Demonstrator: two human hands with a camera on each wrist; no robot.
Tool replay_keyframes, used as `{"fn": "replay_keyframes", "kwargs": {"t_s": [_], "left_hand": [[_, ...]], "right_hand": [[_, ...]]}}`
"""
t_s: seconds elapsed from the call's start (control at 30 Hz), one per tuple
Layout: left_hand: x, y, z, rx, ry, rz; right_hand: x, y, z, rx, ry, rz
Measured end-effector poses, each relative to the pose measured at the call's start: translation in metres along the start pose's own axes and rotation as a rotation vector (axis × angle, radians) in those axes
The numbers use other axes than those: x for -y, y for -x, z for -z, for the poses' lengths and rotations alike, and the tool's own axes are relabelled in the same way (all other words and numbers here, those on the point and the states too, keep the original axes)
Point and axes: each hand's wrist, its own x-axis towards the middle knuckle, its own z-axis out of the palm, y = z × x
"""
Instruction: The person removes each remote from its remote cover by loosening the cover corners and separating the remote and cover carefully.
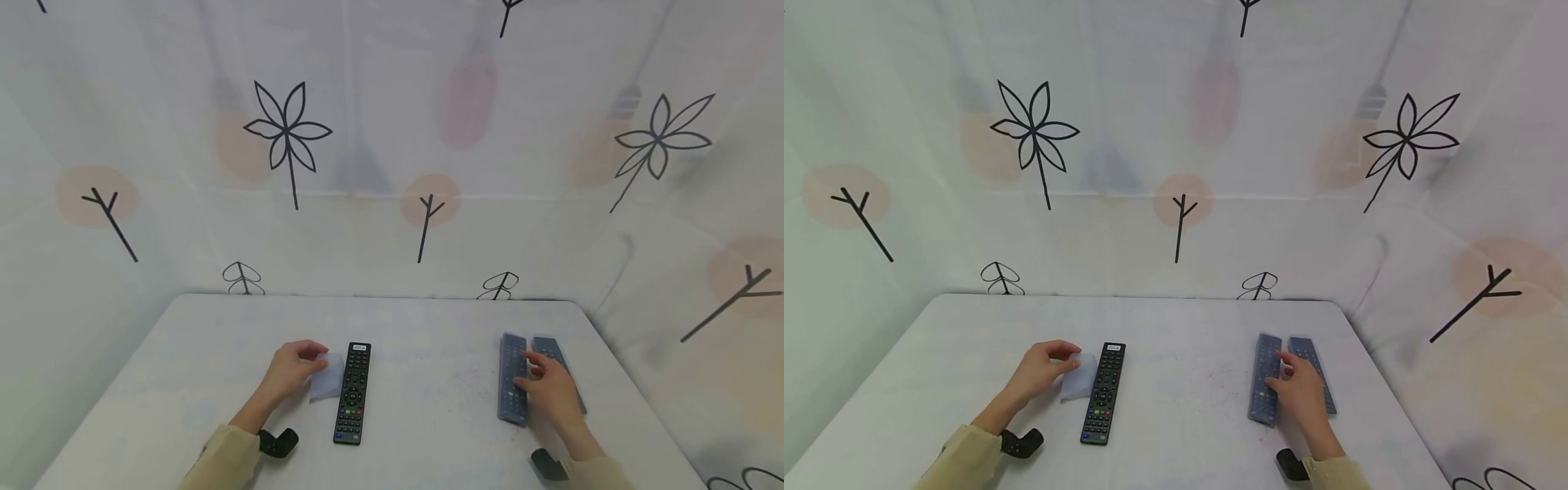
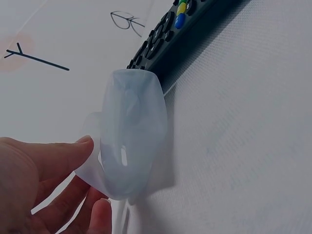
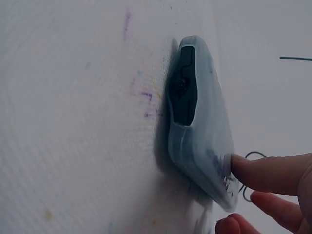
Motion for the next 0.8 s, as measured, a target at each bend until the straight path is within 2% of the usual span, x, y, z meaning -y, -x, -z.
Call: {"fn": "replay_keyframes", "kwargs": {"t_s": [0.27,0.47,0.63,0.8], "left_hand": [[-0.0012,0.0001,0.0006,-0.003,0.001,0.003],[-0.0008,-0.0008,-0.0002,-0.002,0.012,0.009],[0.0004,-0.0012,-0.0005,-0.008,0.015,0.003],[0.0003,-0.0012,-0.0001,-0.011,0.023,0.010]], "right_hand": [[0.0038,-0.0009,-0.0002,0.027,0.010,-0.029],[0.0029,-0.0007,-0.0007,0.027,-0.032,-0.066],[0.0068,0.0009,-0.0025,0.019,-0.114,-0.097],[0.0098,0.0035,-0.0052,0.003,-0.133,-0.091]]}}
